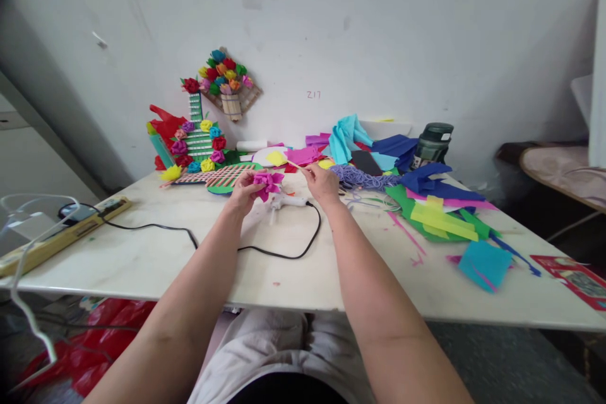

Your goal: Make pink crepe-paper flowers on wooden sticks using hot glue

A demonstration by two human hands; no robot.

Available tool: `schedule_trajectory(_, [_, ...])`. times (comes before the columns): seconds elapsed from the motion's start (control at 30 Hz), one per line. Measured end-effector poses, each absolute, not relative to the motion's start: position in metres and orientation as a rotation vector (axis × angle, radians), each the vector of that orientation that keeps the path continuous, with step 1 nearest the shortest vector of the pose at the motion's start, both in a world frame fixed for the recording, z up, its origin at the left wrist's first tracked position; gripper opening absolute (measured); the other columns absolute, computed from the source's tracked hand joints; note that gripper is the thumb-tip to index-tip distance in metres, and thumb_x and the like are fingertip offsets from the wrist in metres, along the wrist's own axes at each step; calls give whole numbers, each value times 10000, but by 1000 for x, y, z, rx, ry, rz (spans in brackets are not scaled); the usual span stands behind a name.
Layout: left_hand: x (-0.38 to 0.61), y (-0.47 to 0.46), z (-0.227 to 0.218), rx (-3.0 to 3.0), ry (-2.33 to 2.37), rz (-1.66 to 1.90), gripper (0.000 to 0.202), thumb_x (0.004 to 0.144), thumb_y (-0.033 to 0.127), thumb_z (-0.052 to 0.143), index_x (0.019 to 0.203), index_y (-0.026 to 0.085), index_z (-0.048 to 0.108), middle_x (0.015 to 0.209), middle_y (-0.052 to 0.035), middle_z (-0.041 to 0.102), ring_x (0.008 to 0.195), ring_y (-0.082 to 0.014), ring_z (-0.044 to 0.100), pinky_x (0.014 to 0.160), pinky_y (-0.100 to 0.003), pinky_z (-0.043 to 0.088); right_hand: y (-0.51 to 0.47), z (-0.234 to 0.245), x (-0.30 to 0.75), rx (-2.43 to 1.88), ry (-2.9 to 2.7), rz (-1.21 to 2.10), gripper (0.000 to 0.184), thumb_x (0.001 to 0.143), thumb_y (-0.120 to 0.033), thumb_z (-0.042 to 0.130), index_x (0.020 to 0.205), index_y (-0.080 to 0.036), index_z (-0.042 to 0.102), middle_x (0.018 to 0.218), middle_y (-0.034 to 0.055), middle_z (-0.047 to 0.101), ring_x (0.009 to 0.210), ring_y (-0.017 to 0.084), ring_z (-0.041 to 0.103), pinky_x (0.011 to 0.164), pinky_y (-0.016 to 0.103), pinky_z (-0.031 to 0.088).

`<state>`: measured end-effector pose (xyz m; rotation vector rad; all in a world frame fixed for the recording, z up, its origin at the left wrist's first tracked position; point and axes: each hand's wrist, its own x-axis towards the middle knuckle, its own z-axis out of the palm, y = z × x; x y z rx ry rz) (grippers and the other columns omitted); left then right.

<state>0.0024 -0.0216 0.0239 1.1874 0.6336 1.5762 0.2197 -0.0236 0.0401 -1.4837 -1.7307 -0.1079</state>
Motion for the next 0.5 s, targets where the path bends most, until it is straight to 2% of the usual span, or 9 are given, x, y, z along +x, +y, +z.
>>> schedule_trajectory(0.2, [-2, -21, 23, 1197, 542, 1514, 367, 489, 148, 791, 767, 183, 555, 1036, -35, 652, 712, -127, 623, 519, -227, 501, -35, 51, 212, -1244, -1757, -119, 315, 843, -438, 522, 839, -188, 714, 767, 38, 714, 716, 147, 625, 653, 229, 380])
schedule_trajectory(0.5, [-5, -17, 20, 1144, 532, 1530, 393, 479, 130, 787, 789, 199, 555, 1003, -22, 660, 716, -126, 619, 509, -214, 489, -39, 57, 211, -1243, -1855, -189, 281, 824, -422, 561, 798, -202, 734, 780, 35, 715, 759, 145, 614, 680, 225, 375])
